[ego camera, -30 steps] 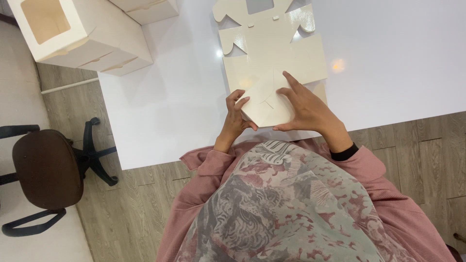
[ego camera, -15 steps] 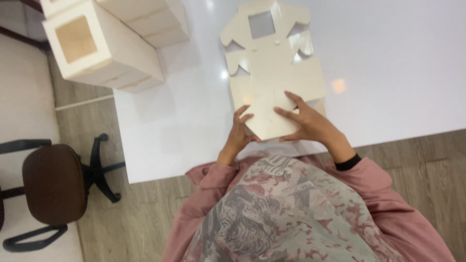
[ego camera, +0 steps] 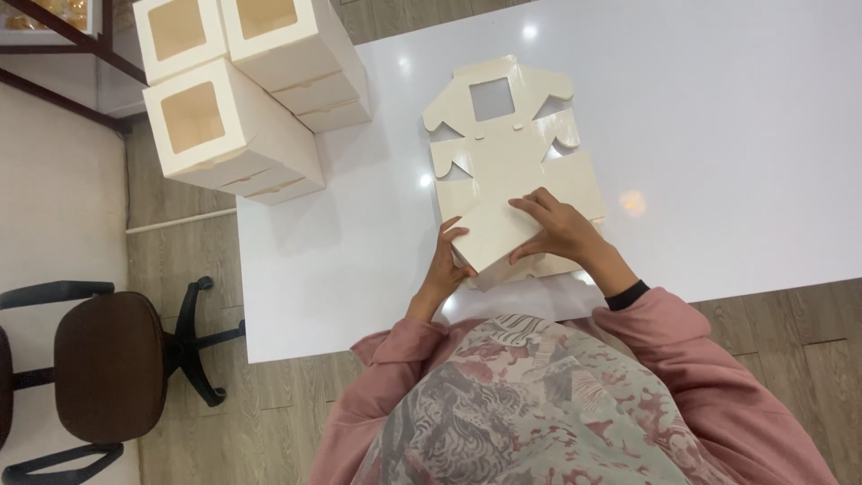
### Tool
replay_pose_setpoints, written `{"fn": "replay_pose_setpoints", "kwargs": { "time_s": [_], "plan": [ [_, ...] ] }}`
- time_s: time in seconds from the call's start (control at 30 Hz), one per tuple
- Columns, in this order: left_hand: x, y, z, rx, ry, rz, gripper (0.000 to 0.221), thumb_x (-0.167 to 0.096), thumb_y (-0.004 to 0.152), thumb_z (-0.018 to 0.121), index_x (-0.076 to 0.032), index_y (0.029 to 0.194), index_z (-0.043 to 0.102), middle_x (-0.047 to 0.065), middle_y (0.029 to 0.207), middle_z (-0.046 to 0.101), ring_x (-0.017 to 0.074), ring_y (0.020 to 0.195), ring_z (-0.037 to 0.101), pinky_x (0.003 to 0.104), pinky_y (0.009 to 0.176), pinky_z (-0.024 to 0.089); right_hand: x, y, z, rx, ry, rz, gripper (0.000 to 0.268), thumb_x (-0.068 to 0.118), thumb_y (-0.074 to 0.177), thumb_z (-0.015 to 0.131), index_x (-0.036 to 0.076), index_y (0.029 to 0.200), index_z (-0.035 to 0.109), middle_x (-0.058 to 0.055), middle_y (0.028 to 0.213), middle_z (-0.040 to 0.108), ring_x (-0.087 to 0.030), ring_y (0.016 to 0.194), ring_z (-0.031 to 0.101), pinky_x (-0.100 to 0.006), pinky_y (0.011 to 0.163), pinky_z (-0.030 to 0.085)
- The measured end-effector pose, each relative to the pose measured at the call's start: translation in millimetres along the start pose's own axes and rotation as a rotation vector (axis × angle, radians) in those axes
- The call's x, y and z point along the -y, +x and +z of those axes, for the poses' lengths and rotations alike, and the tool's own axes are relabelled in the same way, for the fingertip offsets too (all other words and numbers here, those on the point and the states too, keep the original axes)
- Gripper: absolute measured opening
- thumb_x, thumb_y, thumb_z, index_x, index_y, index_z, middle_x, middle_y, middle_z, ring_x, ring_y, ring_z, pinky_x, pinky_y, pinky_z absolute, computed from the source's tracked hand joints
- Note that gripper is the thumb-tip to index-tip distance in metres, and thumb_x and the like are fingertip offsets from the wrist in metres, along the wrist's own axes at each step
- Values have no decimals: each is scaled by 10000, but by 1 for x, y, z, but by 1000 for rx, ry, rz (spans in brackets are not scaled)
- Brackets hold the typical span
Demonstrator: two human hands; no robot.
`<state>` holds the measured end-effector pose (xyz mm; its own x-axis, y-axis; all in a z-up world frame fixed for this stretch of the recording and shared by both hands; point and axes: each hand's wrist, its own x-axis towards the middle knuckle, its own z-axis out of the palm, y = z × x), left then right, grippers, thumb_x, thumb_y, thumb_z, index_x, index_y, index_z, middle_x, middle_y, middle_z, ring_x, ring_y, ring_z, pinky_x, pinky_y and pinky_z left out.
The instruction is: Folding a flat cardboard cutout into a finished box with a clear window.
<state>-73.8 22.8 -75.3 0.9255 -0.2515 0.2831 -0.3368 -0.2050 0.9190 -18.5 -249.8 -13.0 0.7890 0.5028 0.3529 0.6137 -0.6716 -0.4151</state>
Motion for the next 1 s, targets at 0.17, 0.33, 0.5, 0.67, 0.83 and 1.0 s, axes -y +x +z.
{"fn": "replay_pose_setpoints", "kwargs": {
  "time_s": [0.17,0.33,0.5,0.67,0.83,1.0],
  "plan": [
    [0,24,-8,-61,-61,-58,935,-833,743,484,-168,1387,355,201,1494,325,397,1425,362,531,1208,254,-7,29,7,-116,66,-44,861,637,511,905,167,1199,686,-50,1056,594,-277,933,723,-332,816,617],
    [-29,61,-12,-193,-148,-75,783,-787,936,348,-260,1504,226,109,1533,229,381,1424,378,539,1212,287,-10,62,-6,-191,268,-6,667,471,661,1000,52,1100,724,-100,950,571,-332,875,687,-390,800,591],
    [-84,84,-22,-142,-324,-333,519,-568,1102,290,-222,1488,318,170,1504,207,504,1427,329,656,1191,261,14,78,-36,52,313,470,610,461,808,962,-22,1089,717,-183,931,622,-407,978,690,-426,817,587],
    [-76,90,-16,-245,-389,-491,601,-603,1024,335,-208,1475,377,152,1566,199,368,1462,256,522,1177,266,4,76,-16,31,359,642,591,484,814,915,18,1102,695,-132,1025,649,-298,935,613,-375,789,515],
    [-42,80,-11,-337,-712,-473,682,-602,966,457,-275,1539,285,98,1605,329,197,1465,374,354,1171,352,14,55,-15,-76,448,647,573,409,907,777,117,1352,565,-41,1318,516,-200,1085,551,-318,825,487],
    [-17,72,-5,-293,-193,-201,513,-443,1122,309,-234,1590,279,69,1711,101,214,1604,55,474,1306,69,33,-7,-7,-367,457,468,758,270,961,822,93,1530,352,-98,1596,328,-277,1436,444,-433,1065,460]
  ]
}}
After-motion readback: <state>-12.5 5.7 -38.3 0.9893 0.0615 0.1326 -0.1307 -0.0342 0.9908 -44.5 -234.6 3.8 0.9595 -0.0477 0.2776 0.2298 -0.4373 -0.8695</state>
